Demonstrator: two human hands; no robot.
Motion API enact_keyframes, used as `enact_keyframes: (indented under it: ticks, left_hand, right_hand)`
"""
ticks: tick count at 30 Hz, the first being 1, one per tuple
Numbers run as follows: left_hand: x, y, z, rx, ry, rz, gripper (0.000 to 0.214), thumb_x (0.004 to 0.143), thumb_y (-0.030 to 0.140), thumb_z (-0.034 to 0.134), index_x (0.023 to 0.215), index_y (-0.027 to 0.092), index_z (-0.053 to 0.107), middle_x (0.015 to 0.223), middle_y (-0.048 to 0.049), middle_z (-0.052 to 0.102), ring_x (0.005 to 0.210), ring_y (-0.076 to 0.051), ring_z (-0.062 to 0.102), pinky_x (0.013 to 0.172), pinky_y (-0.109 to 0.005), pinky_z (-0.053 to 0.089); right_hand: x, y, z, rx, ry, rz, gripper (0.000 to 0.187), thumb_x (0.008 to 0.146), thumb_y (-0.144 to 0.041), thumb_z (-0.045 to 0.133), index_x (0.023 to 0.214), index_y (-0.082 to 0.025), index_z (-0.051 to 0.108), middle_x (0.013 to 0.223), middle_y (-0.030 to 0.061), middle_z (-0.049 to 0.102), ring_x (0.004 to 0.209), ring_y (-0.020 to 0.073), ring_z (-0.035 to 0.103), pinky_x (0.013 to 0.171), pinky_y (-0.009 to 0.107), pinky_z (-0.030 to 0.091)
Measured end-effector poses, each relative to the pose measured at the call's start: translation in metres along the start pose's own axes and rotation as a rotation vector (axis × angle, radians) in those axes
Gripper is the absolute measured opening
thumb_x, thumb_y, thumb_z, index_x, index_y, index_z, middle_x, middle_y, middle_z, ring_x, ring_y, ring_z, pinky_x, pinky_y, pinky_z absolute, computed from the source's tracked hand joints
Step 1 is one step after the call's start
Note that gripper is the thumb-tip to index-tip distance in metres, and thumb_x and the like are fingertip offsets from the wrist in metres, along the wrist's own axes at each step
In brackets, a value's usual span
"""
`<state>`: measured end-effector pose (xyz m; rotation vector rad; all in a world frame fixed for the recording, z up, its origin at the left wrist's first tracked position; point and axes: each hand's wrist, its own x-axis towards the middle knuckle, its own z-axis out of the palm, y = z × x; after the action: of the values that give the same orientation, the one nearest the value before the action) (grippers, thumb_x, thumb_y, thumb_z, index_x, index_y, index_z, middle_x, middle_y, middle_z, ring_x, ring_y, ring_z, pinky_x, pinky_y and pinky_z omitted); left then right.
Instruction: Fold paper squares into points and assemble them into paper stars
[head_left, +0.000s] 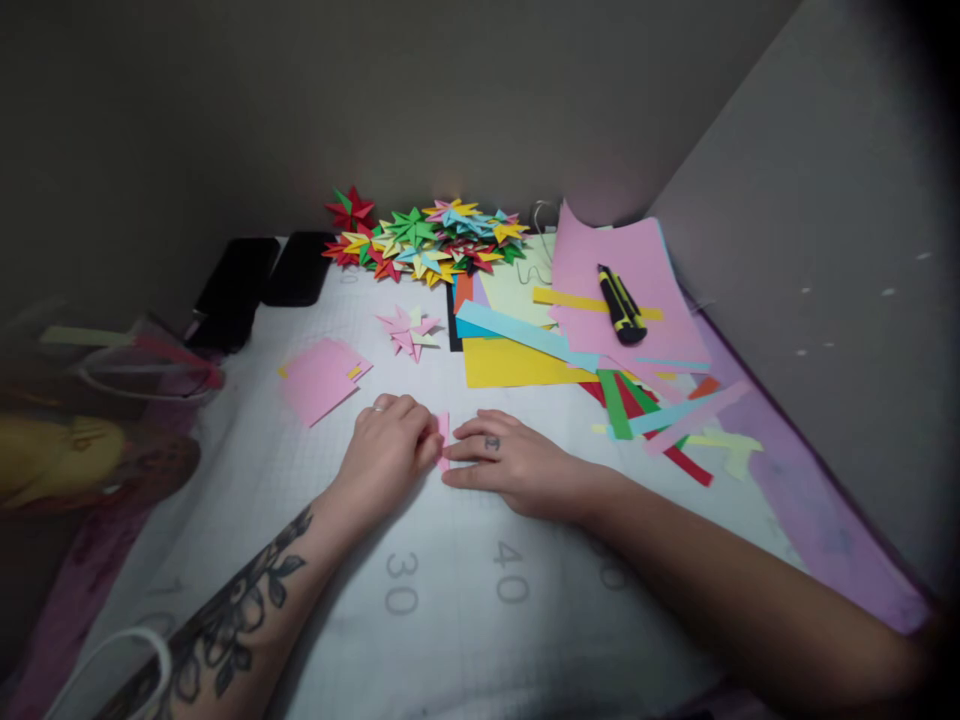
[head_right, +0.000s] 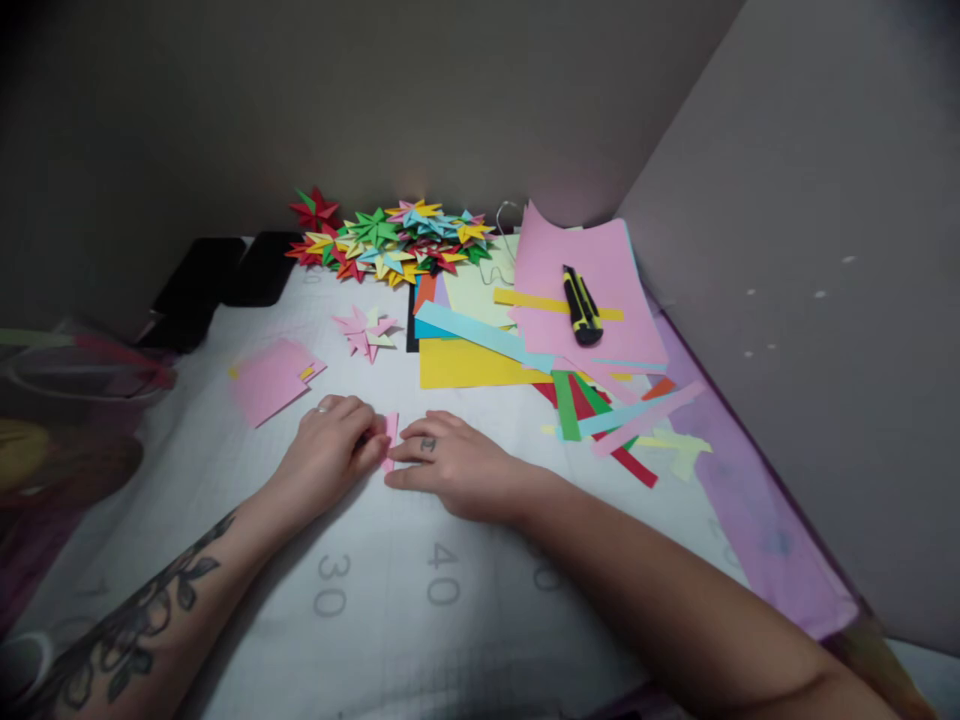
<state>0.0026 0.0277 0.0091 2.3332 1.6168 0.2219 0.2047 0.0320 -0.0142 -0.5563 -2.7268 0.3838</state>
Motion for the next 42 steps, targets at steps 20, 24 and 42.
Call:
enact_keyframes:
  ticks: [20,24,42]
  left_hand:
    - [0.004,-0.025,0.007,-0.115,0.242,-0.098,0.005,0.081,0.024,0.054,0.079,0.020,0.053,0.082,-0.0034,0.060,0.077,-0.020,0.053,0.068,-0.031,0.039]
    - [0.004,-0.030,0.009,-0.229,0.327,-0.173,0.008,0.079,0.023,0.053,0.086,0.020,0.054,0.078,-0.0014,0.059,0.069,-0.017,0.054,0.061,-0.028,0.039]
    - [-0.030,-0.019,-0.014,-0.344,0.133,0.071,0.018,0.074,0.035,0.063,0.082,0.020,0.067,0.115,-0.0100,0.054,0.111,-0.025,0.048,0.097,-0.041,0.037]
  right_hand:
    - [0.021,-0.034,0.001,-0.134,-0.171,0.152,0.029,0.080,-0.006,0.044,0.099,-0.019,0.061,0.136,0.0067,0.047,0.104,0.0258,0.048,0.080,0.039,0.038]
    - [0.040,-0.040,0.001,-0.188,-0.196,0.193,0.024,0.078,-0.006,0.046,0.095,-0.017,0.058,0.135,0.0112,0.047,0.100,0.0273,0.048,0.078,0.040,0.040]
    - [0.008,-0.009,0.007,0.765,0.604,0.517,0.020,0.068,-0.005,0.039,0.079,-0.020,0.045,0.099,0.0061,0.062,0.093,0.0176,0.057,0.078,0.033,0.044]
